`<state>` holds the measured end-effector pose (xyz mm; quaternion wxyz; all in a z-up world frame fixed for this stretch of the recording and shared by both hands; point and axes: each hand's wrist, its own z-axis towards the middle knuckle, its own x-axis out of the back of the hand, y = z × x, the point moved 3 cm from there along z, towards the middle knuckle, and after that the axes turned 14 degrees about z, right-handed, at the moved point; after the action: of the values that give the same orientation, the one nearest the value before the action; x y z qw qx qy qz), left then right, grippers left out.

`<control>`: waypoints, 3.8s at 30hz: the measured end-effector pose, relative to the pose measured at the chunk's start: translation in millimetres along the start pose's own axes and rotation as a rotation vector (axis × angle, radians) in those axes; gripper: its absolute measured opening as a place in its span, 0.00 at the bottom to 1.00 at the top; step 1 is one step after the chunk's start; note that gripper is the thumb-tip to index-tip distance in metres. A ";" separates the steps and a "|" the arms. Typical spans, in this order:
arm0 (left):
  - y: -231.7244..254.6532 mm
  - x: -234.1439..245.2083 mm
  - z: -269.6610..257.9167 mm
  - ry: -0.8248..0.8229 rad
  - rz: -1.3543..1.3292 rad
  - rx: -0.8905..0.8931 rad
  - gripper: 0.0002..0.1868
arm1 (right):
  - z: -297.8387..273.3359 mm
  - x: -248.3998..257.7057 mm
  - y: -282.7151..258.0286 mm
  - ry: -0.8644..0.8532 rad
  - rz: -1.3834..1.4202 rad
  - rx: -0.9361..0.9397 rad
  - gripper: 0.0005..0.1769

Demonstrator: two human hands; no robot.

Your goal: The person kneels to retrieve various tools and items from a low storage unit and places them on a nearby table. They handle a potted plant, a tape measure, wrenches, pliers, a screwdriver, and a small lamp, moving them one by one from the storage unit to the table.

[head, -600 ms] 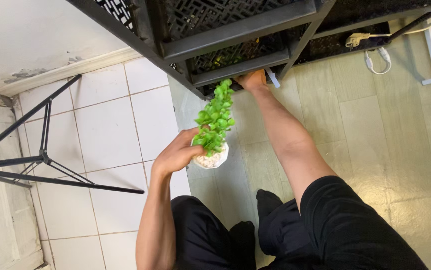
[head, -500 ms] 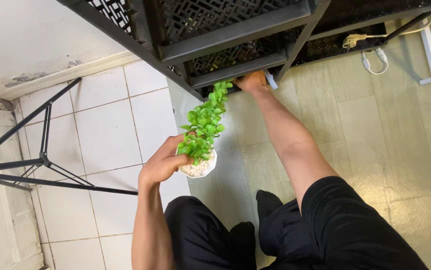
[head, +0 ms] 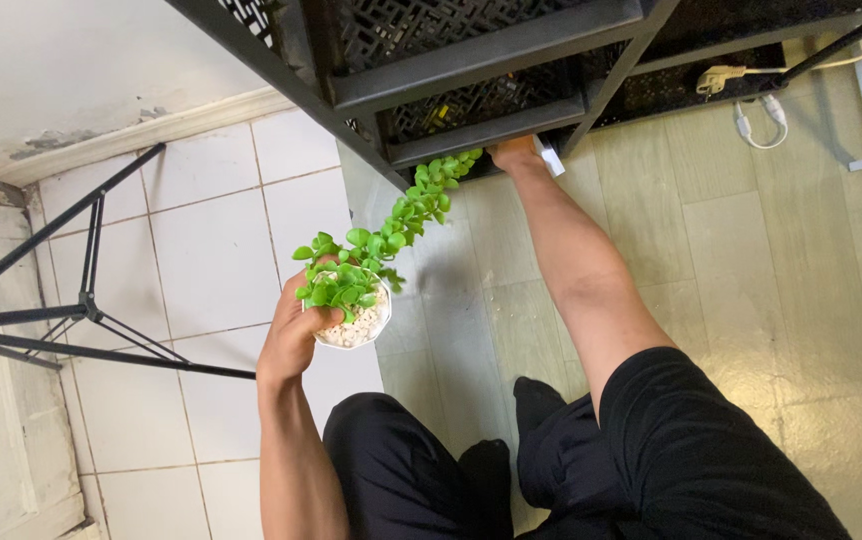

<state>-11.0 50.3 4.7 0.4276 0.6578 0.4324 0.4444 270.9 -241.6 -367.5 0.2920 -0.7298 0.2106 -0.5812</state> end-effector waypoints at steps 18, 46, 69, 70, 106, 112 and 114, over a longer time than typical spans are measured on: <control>-27.2 0.7 -1.5 -0.122 -0.169 0.060 0.32 | -34.7 72.7 -31.6 -0.257 0.048 -0.247 0.28; -47.0 -46.1 75.1 -0.321 -0.147 0.162 0.39 | -148.8 119.4 -34.9 -1.295 0.739 -0.157 0.18; 157.7 2.3 -59.2 0.001 -0.340 0.092 0.44 | -308.1 351.6 -272.4 0.118 0.259 0.042 0.18; 180.1 5.3 -71.9 0.004 -0.346 0.099 0.44 | -333.3 370.5 -290.1 0.202 0.282 0.101 0.17; 744.3 -386.8 -212.4 -0.565 -0.269 -0.202 0.39 | -845.2 877.5 -310.8 0.756 1.160 -0.130 0.11; 776.2 -479.4 -185.0 -0.638 -0.190 -0.267 0.39 | -842.6 996.2 -304.6 0.766 0.658 0.116 0.22; 786.5 -500.8 -162.3 -0.662 -0.208 -0.263 0.38 | -834.5 1024.7 -279.8 0.737 0.980 -0.114 0.36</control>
<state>-133.1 -600.8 680.7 0.6678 0.6580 0.2745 0.2137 -307.0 -848.4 692.0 0.3937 -0.3136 0.6394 -0.5813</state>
